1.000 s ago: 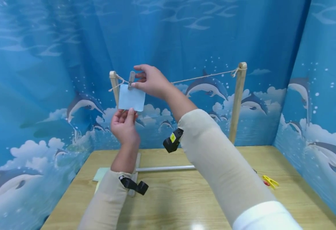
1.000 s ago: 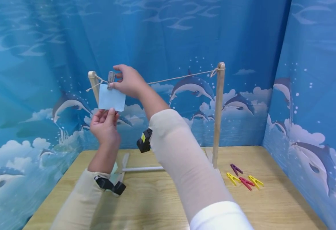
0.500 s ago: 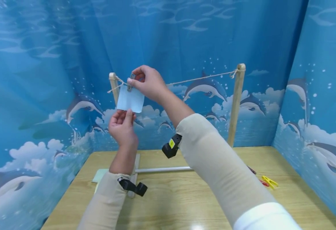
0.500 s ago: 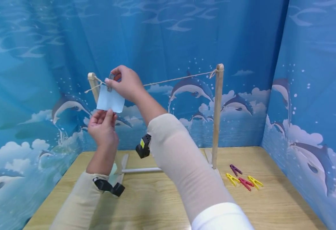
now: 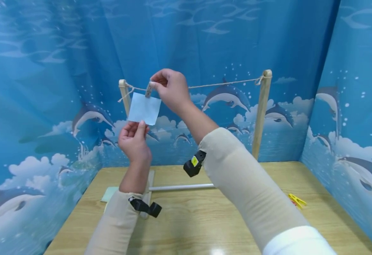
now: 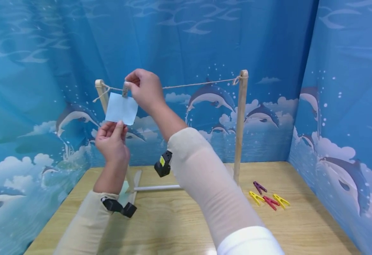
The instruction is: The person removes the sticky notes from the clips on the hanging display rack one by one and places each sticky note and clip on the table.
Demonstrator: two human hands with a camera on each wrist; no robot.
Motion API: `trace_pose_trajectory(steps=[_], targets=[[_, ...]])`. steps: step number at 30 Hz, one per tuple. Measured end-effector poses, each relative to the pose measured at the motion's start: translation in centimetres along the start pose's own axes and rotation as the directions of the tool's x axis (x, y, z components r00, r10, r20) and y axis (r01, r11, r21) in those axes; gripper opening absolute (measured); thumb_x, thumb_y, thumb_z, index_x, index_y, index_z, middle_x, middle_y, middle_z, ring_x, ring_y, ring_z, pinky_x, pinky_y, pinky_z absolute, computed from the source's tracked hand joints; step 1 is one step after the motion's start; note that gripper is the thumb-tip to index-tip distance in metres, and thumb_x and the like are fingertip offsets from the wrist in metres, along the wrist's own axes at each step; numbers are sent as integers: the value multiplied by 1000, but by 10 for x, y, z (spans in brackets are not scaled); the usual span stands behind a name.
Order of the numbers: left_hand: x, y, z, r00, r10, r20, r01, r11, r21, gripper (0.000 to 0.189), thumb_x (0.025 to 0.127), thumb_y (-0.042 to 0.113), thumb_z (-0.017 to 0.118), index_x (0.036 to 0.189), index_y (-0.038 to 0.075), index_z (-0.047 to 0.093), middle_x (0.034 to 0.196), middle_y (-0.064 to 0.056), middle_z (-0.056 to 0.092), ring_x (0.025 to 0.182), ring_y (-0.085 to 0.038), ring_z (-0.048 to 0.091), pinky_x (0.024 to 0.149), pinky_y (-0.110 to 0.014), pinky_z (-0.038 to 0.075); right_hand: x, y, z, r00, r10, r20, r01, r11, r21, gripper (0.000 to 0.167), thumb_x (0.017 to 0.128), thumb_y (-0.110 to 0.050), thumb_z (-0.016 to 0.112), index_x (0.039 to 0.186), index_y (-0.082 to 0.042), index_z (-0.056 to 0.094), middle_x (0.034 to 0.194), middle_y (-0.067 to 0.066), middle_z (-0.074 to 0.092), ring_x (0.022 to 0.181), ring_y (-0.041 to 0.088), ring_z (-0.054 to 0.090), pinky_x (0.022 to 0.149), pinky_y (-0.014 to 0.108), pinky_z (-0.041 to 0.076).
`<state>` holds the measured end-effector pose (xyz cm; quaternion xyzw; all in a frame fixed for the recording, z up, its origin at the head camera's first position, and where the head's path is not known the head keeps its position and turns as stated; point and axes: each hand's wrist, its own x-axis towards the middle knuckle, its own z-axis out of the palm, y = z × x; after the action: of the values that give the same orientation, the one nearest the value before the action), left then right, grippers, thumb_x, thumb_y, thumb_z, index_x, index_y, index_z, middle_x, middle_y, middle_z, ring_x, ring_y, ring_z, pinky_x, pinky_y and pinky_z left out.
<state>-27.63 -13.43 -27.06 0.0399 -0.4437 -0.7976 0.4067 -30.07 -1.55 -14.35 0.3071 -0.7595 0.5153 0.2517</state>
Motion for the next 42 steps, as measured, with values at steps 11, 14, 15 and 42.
trace_pose_trajectory(steps=[11,14,15,42], targets=[[-1,4,-1,999,-15,40,16,1000,-14,34,80,20,79,106,2,66,106,-16,66,92,-25,67,82,-32,58,-1,4,-18,984,-95,-154,124,974,191,11,92,-5,67,98,4,70,93,11,69,83,16,63,74,24,54],[-1,5,-1,998,-12,53,13,1000,-20,34,79,20,79,105,2,66,106,-16,67,90,-25,68,81,-32,58,-4,6,-25,983,-96,-154,129,966,224,12,92,-5,67,99,4,71,94,11,69,84,16,63,77,25,55],[-1,5,-2,998,-5,58,7,1000,-21,34,79,19,79,104,1,66,105,-16,67,88,-25,68,80,-32,58,-5,8,-27,984,-94,-150,126,965,228,12,92,-5,67,99,4,71,94,11,69,84,16,64,78,25,55],[-6,15,-21,966,12,257,-37,995,95,25,82,16,79,96,1,65,96,-14,65,81,-24,66,72,-29,59,-57,36,-57,1000,1,-12,1,979,204,32,90,-11,71,120,-2,65,109,11,67,105,21,64,92,27,52]])
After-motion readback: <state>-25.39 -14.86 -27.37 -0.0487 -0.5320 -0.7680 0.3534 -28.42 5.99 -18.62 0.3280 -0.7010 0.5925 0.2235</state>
